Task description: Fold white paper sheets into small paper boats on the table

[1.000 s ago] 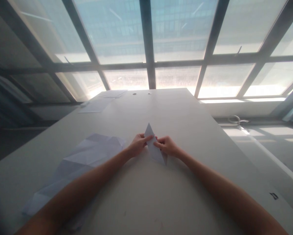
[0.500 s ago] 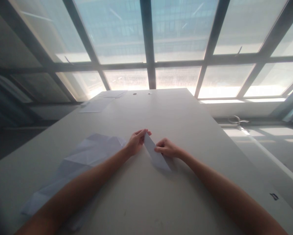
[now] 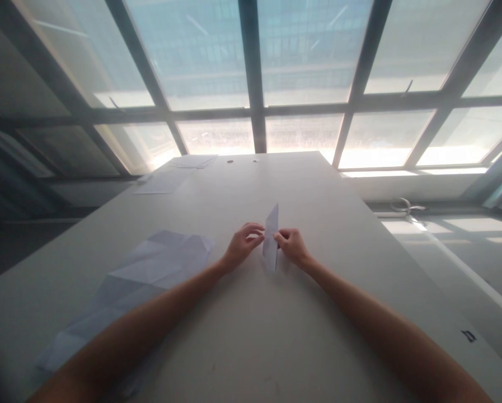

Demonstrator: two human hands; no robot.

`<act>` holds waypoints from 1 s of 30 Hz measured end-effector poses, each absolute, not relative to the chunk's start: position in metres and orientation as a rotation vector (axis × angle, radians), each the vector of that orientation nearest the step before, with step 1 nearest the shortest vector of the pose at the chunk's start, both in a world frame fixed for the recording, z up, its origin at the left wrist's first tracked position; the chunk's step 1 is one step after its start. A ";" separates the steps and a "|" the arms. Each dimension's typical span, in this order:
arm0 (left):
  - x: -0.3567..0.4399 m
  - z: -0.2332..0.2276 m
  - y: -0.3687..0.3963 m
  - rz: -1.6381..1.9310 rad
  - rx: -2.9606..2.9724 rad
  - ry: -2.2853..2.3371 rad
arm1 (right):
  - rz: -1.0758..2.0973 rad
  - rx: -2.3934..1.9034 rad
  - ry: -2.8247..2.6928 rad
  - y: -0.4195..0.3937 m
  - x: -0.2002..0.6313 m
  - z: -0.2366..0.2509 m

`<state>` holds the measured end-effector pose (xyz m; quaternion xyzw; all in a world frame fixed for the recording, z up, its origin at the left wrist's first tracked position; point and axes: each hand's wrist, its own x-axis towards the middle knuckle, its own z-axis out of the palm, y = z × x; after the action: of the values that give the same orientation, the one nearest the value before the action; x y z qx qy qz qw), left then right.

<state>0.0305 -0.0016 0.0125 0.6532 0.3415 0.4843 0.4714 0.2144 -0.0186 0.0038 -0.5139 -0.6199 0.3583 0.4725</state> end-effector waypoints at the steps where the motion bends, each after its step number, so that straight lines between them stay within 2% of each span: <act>1: 0.032 0.012 -0.003 1.153 1.604 0.821 | 0.872 -1.251 -1.536 -0.018 0.215 0.003; 7: 0.034 0.010 -0.004 1.054 1.501 0.770 | 0.807 -1.249 -1.648 -0.020 0.213 0.000; 18: 0.031 0.013 -0.009 0.931 1.474 0.694 | 0.883 -1.194 -1.671 -0.022 0.213 0.001; 30: 0.028 0.012 0.004 0.976 1.164 0.615 | 0.856 -1.279 -1.634 -0.016 0.215 -0.006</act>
<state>0.0282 0.0039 0.0124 0.5192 0.2743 0.4352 0.6825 0.2153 -0.0159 -0.0057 -0.5134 -0.6561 0.3435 0.4335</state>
